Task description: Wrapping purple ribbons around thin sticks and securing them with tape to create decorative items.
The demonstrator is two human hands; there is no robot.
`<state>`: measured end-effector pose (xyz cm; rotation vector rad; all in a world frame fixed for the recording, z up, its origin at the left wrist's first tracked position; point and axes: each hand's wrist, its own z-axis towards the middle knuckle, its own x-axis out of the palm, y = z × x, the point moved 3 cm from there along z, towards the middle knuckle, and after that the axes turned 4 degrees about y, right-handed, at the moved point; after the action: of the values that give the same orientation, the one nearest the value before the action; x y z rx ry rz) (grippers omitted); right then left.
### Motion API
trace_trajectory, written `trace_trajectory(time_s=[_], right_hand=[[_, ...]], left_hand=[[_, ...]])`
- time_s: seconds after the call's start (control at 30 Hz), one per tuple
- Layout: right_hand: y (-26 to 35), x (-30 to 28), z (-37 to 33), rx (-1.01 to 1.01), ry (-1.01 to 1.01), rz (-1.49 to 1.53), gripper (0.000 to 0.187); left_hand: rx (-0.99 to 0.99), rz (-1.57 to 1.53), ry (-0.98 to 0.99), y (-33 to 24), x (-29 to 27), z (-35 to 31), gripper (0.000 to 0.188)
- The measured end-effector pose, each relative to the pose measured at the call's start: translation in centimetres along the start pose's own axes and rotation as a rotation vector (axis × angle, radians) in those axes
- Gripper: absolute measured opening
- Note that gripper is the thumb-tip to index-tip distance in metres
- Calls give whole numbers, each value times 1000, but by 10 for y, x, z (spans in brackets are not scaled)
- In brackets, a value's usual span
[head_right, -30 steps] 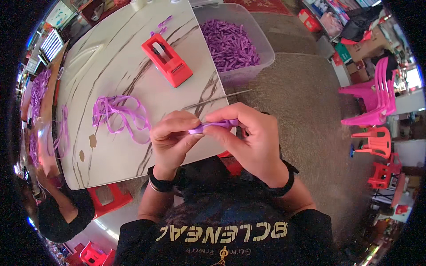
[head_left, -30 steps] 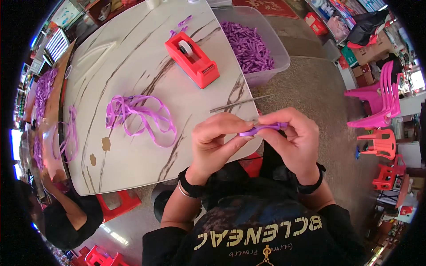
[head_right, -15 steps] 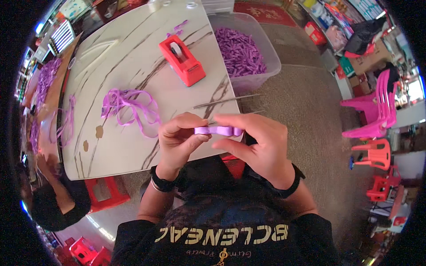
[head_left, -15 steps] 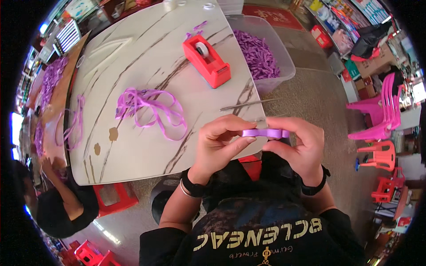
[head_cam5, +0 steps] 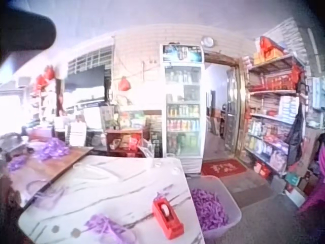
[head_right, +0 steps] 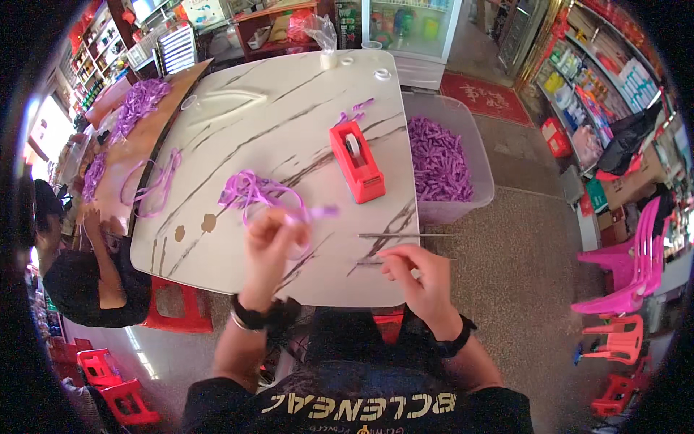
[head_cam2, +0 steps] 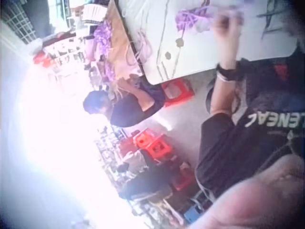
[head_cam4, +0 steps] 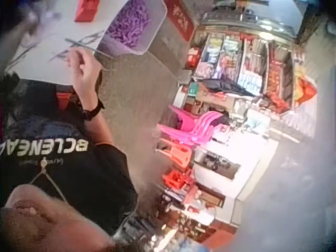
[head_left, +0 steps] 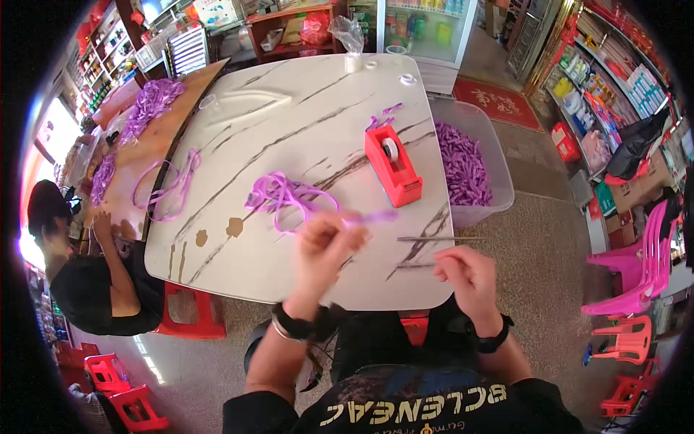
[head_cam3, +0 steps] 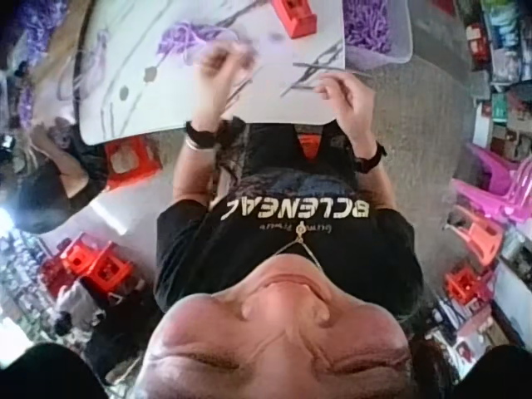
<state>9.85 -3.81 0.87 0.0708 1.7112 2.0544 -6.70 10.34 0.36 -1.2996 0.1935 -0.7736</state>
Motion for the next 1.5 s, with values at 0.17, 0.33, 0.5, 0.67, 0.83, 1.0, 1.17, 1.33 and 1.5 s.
trace_trajectory(time_s=[0.17,0.33,0.5,0.67,0.83,1.0,1.17,1.33,1.5], right_hand=[[-56,11,-6,154,187,-79,11],[-75,19,-16,7,227,-211,9],[-80,11,-12,-56,154,-233,9],[-66,17,-8,-61,207,-236,8],[-75,20,-10,86,250,-130,11],[-78,20,-9,104,233,-170,11],[-71,23,-14,71,261,-114,11],[-64,-15,-23,302,243,214,14],[-25,-84,-44,258,62,-84,14]], left_hand=[[104,294,-53,-21,-19,101,5],[-88,724,13,12,-36,186,55],[449,465,204,-67,29,154,90],[945,755,122,-113,45,89,56],[902,734,-123,-94,36,67,45],[871,744,-314,-87,41,48,35],[865,847,-487,-114,37,20,26],[333,949,-129,-62,-10,43,12],[-157,1298,155,11,-86,33,14]])
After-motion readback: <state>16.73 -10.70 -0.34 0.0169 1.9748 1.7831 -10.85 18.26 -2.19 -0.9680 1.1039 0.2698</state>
